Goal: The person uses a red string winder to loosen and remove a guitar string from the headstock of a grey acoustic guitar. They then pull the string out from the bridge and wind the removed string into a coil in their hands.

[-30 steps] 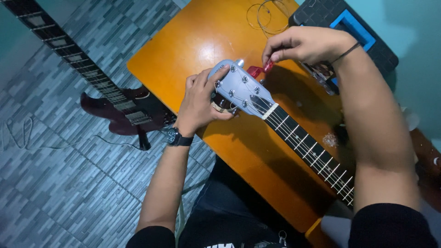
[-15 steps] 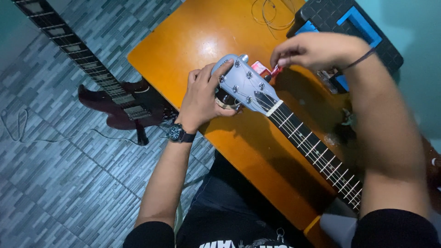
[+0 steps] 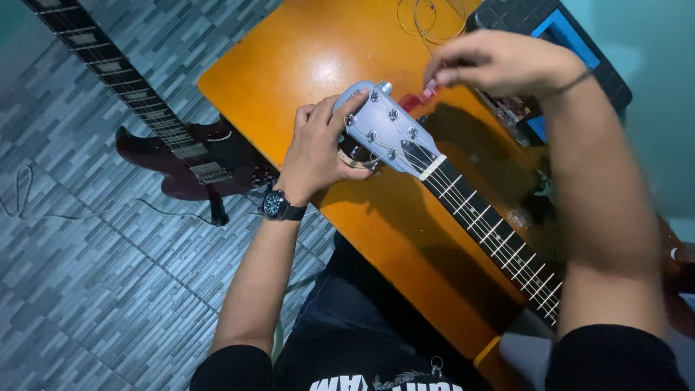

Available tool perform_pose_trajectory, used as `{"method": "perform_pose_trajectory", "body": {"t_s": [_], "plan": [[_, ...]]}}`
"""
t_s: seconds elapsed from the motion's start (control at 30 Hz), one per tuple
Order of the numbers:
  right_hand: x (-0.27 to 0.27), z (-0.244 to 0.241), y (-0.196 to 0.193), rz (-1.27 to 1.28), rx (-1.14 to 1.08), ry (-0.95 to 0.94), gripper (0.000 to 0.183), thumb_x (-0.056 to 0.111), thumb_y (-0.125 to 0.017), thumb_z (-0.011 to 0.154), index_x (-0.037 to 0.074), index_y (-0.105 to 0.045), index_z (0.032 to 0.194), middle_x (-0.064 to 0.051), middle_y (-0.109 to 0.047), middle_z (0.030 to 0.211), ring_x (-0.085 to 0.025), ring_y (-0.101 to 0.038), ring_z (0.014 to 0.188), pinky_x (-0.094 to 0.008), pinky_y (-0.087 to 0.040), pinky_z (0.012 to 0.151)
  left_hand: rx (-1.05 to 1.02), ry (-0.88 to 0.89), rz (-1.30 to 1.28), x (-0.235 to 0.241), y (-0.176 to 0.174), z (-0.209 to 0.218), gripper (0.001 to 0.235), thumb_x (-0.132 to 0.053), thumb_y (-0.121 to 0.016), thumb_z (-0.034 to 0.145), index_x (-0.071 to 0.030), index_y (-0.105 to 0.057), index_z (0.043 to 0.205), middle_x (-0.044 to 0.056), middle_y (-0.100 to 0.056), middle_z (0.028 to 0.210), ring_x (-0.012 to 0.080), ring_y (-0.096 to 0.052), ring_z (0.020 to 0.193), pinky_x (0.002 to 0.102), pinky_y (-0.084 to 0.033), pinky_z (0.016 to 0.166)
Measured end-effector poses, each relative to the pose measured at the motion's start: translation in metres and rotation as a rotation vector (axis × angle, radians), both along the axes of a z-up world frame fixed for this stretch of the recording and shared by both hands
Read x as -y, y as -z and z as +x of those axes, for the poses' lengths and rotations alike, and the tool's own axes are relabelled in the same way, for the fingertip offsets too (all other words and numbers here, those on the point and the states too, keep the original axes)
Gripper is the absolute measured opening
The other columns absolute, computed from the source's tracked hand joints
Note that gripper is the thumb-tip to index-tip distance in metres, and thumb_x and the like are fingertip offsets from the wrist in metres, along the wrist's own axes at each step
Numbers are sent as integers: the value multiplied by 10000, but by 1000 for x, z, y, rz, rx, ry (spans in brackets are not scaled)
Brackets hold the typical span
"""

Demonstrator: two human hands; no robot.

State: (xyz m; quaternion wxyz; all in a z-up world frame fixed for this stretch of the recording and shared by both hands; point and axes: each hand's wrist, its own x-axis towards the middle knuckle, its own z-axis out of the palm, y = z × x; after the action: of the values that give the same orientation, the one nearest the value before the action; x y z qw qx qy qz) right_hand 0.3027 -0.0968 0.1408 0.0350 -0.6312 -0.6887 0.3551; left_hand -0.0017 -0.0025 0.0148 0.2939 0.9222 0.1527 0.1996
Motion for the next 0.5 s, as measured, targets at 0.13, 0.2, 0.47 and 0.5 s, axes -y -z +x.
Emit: {"method": "perform_pose_trajectory", "body": {"t_s": [0.13, 0.2, 0.47, 0.5], "plan": [[-21, -36, 20, 56, -18, 293, 212, 148, -513, 1072, 63, -631, 1226, -122, -678, 1194, -258, -631, 1151, -430, -506, 983, 28, 2, 11, 1, 0, 0, 1198, -589, -950, 670, -225, -276, 1592, 152, -537, 1406, 318, -516, 1259, 483, -327, 1055], [-23, -40, 36, -117, 53, 278, 198, 145, -531, 1055, 142, -679, 1187, -60, -714, 1142, -230, -650, 1083, -440, -490, 967, 5, -1, 8, 0, 2, 0, 1240, -583, -971, 640, -230, -267, 1598, 165, -531, 1411, 328, -509, 1252, 483, -323, 1070], [-7, -25, -9, -107, 47, 185, 276, 196, -515, 1029, 124, -660, 1252, -74, -704, 1233, -227, -647, 1177, -422, -503, 1032, 5, 3, 16, -1, 4, -1, 1253, -580, -969, 646, -240, -241, 1608, 175, -526, 1426, 330, -515, 1265, 491, -335, 1065], [-12, -29, -9, 12, -16, 207, 256, 205, -482, 1061, 89, -644, 1222, -98, -693, 1215, -245, -629, 1183, -435, -483, 1032, 20, 2, 10, 0, 3, 0, 1239, -571, -967, 644, -234, -257, 1603, 166, -529, 1422, 327, -512, 1263, 479, -327, 1063]]}}
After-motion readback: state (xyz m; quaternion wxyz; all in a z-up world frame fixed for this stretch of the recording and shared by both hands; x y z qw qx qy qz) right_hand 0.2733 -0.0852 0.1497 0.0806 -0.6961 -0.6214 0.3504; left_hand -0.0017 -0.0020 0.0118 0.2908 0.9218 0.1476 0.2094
